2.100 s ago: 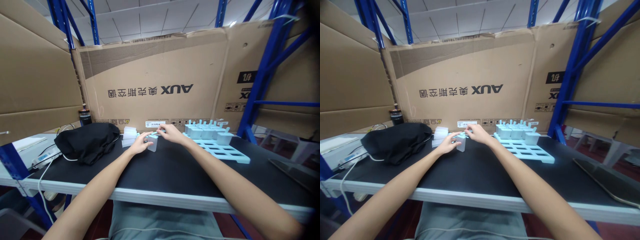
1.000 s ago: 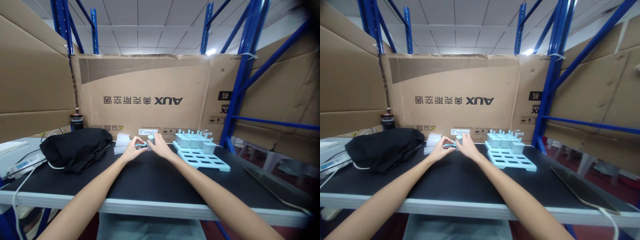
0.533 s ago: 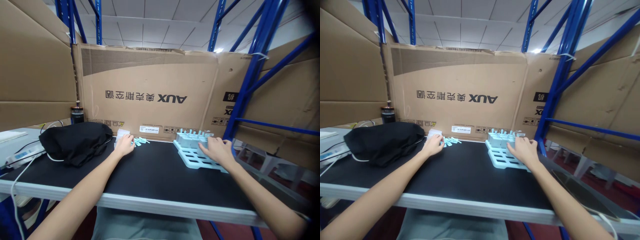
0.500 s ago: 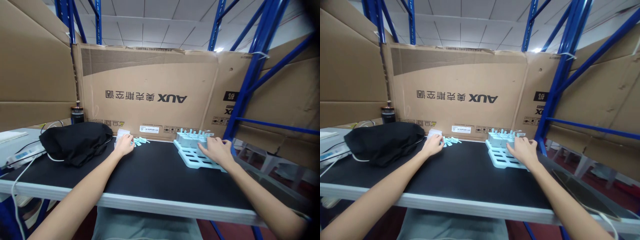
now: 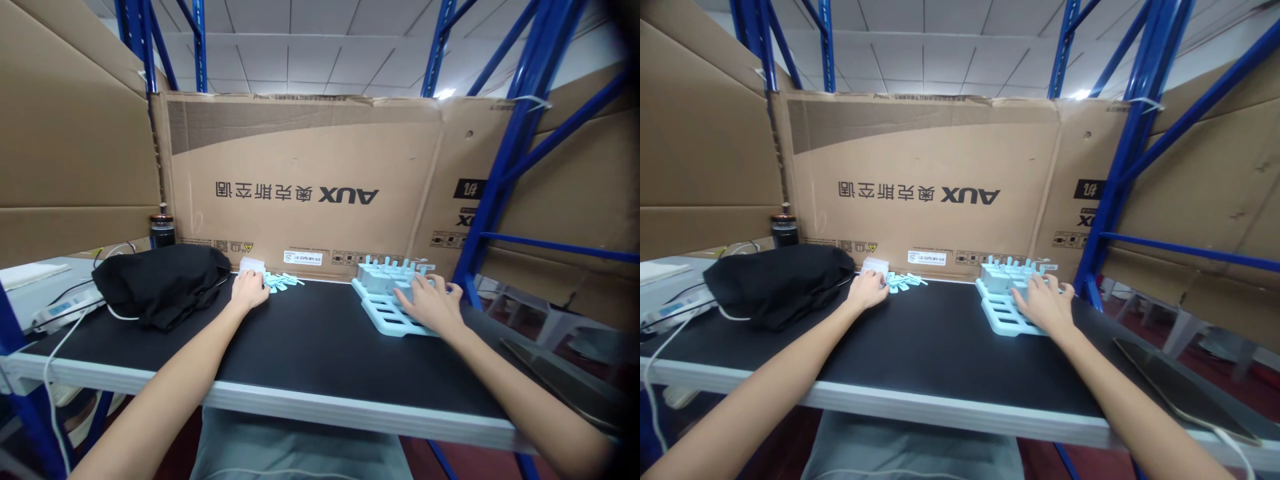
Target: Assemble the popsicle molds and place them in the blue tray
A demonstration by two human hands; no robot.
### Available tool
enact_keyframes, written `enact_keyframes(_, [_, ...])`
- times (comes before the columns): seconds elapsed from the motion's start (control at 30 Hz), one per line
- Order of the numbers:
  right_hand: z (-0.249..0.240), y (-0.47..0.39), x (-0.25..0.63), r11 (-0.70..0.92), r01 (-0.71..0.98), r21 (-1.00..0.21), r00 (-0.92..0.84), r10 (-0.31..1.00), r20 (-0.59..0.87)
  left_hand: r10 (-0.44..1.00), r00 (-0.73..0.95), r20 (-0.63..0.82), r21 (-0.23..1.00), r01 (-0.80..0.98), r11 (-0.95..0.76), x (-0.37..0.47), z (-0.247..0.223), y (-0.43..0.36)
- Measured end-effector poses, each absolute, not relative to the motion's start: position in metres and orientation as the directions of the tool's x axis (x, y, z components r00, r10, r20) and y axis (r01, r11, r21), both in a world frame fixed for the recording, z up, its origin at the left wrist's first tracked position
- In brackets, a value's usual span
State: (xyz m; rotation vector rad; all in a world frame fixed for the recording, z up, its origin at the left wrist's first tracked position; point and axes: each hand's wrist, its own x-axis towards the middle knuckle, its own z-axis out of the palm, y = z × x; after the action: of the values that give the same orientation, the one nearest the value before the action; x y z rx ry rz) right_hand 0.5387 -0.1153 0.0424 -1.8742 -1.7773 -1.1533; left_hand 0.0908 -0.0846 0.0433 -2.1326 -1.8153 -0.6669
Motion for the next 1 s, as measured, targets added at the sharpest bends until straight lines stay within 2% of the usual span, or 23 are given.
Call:
enact_keyframes(0.13, [0.041, -0.115, 0.538, -0.169, 0.936, 0.307, -0.108, 0.695, 0.711, 0.898, 0.104, 0.427, 0.129, 0.976, -0.174, 0.089, 0.043, -0.082])
enact_keyframes(0.3, [0.043, -0.128, 0.527, -0.176, 0.939, 0.295, -0.087, 0.709, 0.7, 0.903, 0.159, 0.4, 0.186, 0.95, -0.249, 0.087, 0.043, -0.082])
enact_keyframes(0.37, [0.048, -0.138, 0.518, -0.192, 0.949, 0.249, -0.06, 0.667, 0.742, 0.892, 0.2, 0.405, 0.207, 0.93, -0.303, 0.088, 0.043, -0.082])
enact_keyframes(0.47, [0.065, -0.151, 0.493, -0.208, 0.969, 0.134, -0.005, 0.525, 0.851, 0.858, 0.311, 0.408, 0.235, 0.873, -0.428, 0.089, 0.042, -0.083])
enact_keyframes(0.53, [0.079, -0.153, 0.466, -0.135, 0.983, 0.128, -0.047, 0.487, 0.872, 0.828, 0.382, 0.41, 0.251, 0.825, -0.505, 0.09, 0.043, -0.083])
enact_keyframes(0.6, [0.09, -0.145, 0.431, 0.047, 0.977, 0.209, -0.198, 0.566, 0.8, 0.807, 0.41, 0.425, 0.253, 0.802, -0.54, 0.09, 0.044, -0.084])
enact_keyframes(0.67, [0.091, -0.127, 0.39, 0.294, 0.918, 0.264, -0.395, 0.665, 0.633, 0.802, 0.41, 0.436, 0.235, 0.808, -0.54, 0.088, 0.044, -0.083])
enact_keyframes(0.77, [0.076, -0.094, 0.332, 0.527, 0.824, 0.208, -0.56, 0.706, 0.433, 0.814, 0.425, 0.396, 0.233, 0.811, -0.537, 0.083, 0.042, -0.08])
enact_keyframes(0.87, [0.055, -0.068, 0.297, 0.6, 0.778, 0.185, -0.626, 0.716, 0.31, 0.815, 0.456, 0.359, 0.288, 0.776, -0.561, 0.077, 0.038, -0.075])
enact_keyframes(1.0, [0.039, -0.058, 0.293, 0.595, 0.792, 0.137, -0.605, 0.731, 0.315, 0.781, 0.501, 0.373, 0.333, 0.713, -0.617, 0.075, 0.036, -0.07])
